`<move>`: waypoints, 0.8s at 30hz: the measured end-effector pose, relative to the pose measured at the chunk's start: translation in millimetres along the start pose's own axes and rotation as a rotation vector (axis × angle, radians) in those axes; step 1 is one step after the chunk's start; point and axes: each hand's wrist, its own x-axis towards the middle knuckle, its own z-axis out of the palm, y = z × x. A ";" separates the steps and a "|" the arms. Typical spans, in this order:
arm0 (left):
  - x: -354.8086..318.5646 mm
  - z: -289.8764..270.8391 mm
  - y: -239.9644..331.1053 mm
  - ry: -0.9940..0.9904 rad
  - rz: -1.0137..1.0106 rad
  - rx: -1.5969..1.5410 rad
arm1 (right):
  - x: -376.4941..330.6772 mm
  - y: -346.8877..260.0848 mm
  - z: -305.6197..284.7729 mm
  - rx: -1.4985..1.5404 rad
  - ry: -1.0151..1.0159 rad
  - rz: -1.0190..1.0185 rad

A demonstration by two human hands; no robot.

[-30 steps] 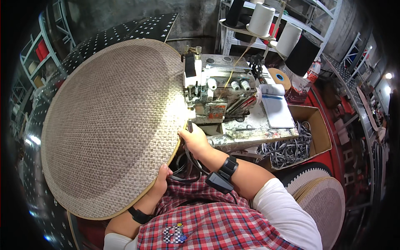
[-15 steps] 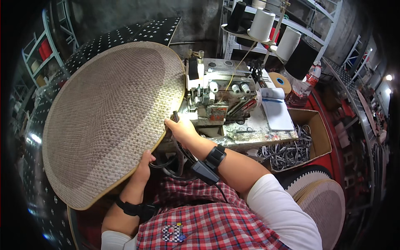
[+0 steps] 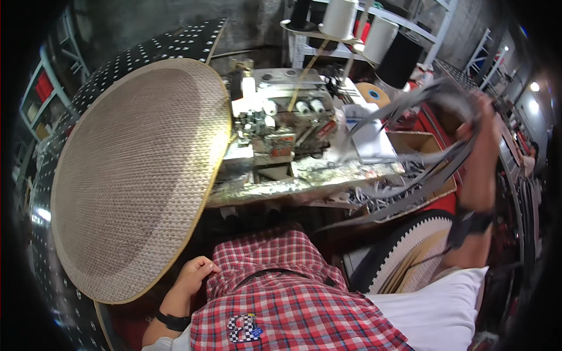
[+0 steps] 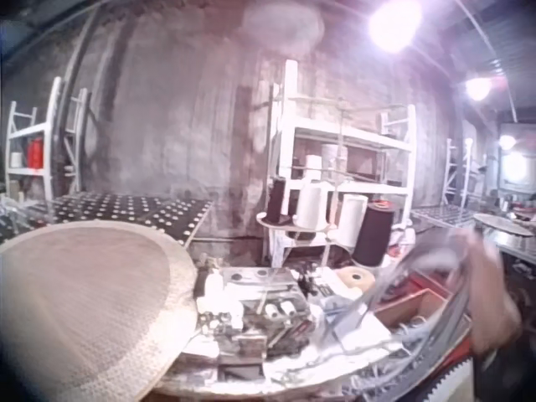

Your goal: Operating an overlock sewing machine to edge circular floor mats.

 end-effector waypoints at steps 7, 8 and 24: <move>15.6 30.7 2.8 0.058 -0.130 0.183 | 157.8 -27.3 -95.9 -0.436 0.519 -0.518; 15.9 32.7 3.0 0.042 -0.105 0.224 | 168.8 -26.8 -104.3 -0.775 0.711 -0.612; 46.2 44.0 141.4 0.050 0.619 0.905 | 20.9 258.4 -37.2 -0.772 -0.171 0.021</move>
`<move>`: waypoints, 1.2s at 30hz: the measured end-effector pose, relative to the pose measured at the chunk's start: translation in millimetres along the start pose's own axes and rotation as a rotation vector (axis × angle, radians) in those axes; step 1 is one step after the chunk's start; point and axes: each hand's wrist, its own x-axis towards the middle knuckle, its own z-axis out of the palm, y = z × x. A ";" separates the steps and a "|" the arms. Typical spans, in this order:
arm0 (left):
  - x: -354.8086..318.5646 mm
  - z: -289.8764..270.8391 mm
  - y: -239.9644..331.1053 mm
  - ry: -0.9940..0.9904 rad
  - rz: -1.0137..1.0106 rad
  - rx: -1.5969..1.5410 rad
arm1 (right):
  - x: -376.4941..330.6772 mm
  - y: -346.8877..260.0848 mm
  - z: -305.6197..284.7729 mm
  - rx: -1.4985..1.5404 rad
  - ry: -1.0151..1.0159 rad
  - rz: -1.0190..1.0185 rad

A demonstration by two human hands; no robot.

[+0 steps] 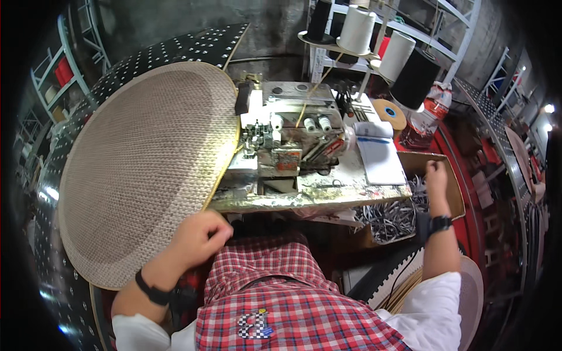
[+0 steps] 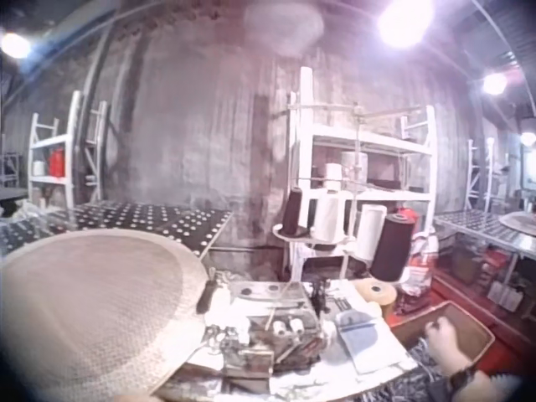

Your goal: Operating an overlock sewing machine to edge circular floor mats.

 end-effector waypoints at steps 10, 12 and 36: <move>125.1 -5.8 -63.6 0.258 -0.211 0.551 | -159.0 -262.6 97.0 0.894 -0.865 0.118; 122.8 -17.3 -71.7 0.325 -0.105 0.477 | -170.4 -302.1 109.4 0.990 -0.934 0.098; 108.4 -21.0 -82.0 0.530 -0.064 -0.241 | -192.2 -420.2 179.7 1.598 -1.116 1.026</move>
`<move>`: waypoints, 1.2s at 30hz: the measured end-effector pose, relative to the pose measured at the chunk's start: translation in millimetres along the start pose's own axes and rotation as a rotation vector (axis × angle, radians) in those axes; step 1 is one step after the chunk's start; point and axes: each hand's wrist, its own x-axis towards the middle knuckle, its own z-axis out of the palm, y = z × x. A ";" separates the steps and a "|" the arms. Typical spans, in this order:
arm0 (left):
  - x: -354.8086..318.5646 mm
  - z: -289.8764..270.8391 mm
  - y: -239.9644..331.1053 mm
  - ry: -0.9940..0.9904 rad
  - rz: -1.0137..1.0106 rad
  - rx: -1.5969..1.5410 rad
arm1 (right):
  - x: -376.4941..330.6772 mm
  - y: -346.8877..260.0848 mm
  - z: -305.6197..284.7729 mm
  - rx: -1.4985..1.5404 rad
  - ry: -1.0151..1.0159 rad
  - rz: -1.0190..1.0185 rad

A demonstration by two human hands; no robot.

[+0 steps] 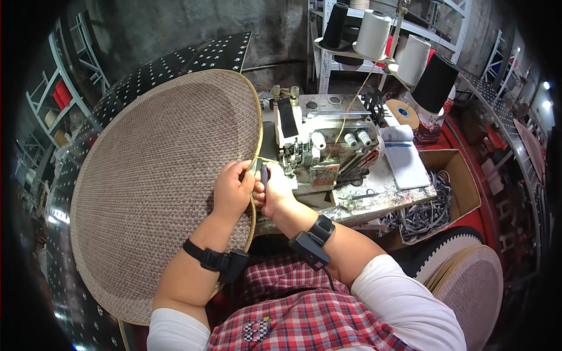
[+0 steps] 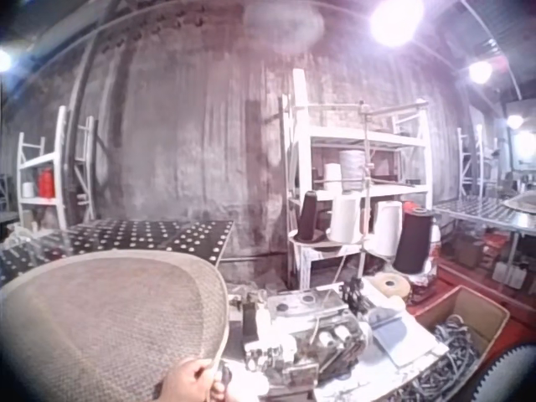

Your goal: Operating an overlock sewing machine to edge circular floor mats.

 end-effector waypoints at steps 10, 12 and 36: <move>2.1 0.1 -8.0 0.023 0.124 0.115 | -5.8 -3.1 5.8 -0.003 -0.005 -0.016; 2.3 0.0 -9.1 0.020 0.111 0.108 | -5.6 -2.7 5.7 -0.005 -0.006 -0.024; -3.1 -47.7 -1.7 0.101 -0.184 -0.752 | 7.8 -1.3 11.3 -1.026 0.050 -0.929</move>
